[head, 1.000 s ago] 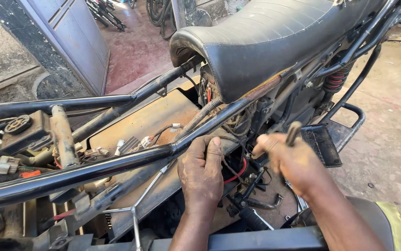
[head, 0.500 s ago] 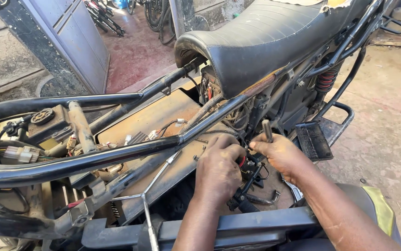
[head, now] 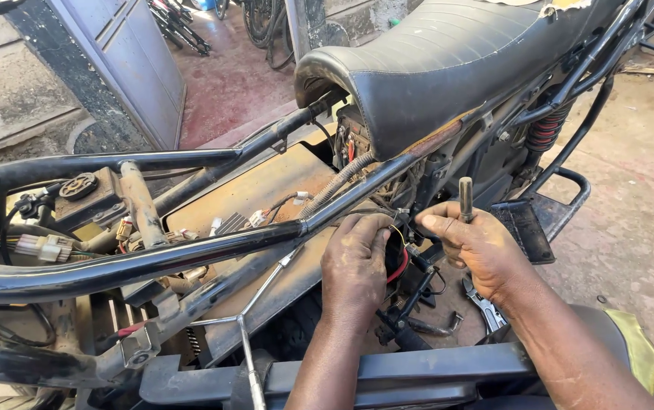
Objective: Repairing motorcycle electrical wiring by stripping, twisting, and connecting wires, and using a screwdriver to adjust internal components.
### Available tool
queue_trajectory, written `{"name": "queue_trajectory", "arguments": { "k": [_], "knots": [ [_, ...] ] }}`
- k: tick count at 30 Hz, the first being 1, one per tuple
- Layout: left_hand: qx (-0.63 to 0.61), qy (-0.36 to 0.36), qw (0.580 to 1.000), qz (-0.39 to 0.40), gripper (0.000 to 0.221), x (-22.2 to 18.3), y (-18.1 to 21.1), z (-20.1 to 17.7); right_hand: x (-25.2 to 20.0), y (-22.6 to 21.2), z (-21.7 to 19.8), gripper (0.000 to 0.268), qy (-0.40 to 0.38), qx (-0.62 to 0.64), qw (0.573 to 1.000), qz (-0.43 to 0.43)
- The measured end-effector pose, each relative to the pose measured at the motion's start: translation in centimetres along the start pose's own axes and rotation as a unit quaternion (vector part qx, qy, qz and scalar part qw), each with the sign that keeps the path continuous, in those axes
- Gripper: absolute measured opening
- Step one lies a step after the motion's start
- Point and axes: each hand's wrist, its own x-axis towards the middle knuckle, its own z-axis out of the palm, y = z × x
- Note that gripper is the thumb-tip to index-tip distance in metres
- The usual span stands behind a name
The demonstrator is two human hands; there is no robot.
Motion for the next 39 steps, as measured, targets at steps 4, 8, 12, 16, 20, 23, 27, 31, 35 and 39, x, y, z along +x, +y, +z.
{"name": "queue_trajectory", "arguments": {
  "k": [4,8,12,16,20,23,27,31,35,39],
  "knots": [
    [-0.007,-0.020,1.000,0.010,0.014,0.3,-0.2,0.5,-0.3,-0.1,0.4,0.039,-0.036,-0.003,0.999,-0.028],
    [-0.023,-0.016,0.999,0.026,0.011,0.4,-0.5,0.7,0.4,1.0,0.3,0.073,-0.084,-0.063,0.991,-0.083],
    [-0.004,0.007,0.999,0.049,0.009,0.5,-0.7,1.0,0.6,1.4,0.9,0.029,-0.055,-0.138,0.987,-0.067],
    [0.041,0.023,0.997,0.056,0.008,0.3,0.3,0.7,0.7,1.4,1.0,0.027,-0.019,-0.122,0.990,-0.066],
    [0.092,0.043,0.990,0.097,0.006,0.3,0.5,0.5,1.5,2.5,-0.5,0.032,-0.008,-0.097,0.992,-0.076],
    [0.074,0.040,0.994,0.076,0.006,0.4,-0.2,0.7,2.2,3.1,-1.3,0.036,-0.012,-0.083,0.995,-0.060],
    [0.035,0.025,0.999,0.017,0.005,0.4,-1.3,0.9,1.5,2.4,-0.8,0.029,-0.032,-0.059,0.998,0.003],
    [0.043,0.028,0.999,0.014,0.006,0.5,-1.2,1.1,-0.5,-0.1,0.3,0.023,-0.020,-0.020,0.997,0.069],
    [0.048,0.037,0.998,0.021,0.008,0.5,-1.1,1.1,-0.4,0.3,0.3,0.020,-0.055,-0.017,0.997,0.048],
    [0.036,0.018,0.999,0.019,0.014,0.7,-0.4,0.8,1.1,2.5,-0.5,0.019,-0.069,-0.046,0.997,0.011]
  ]
}}
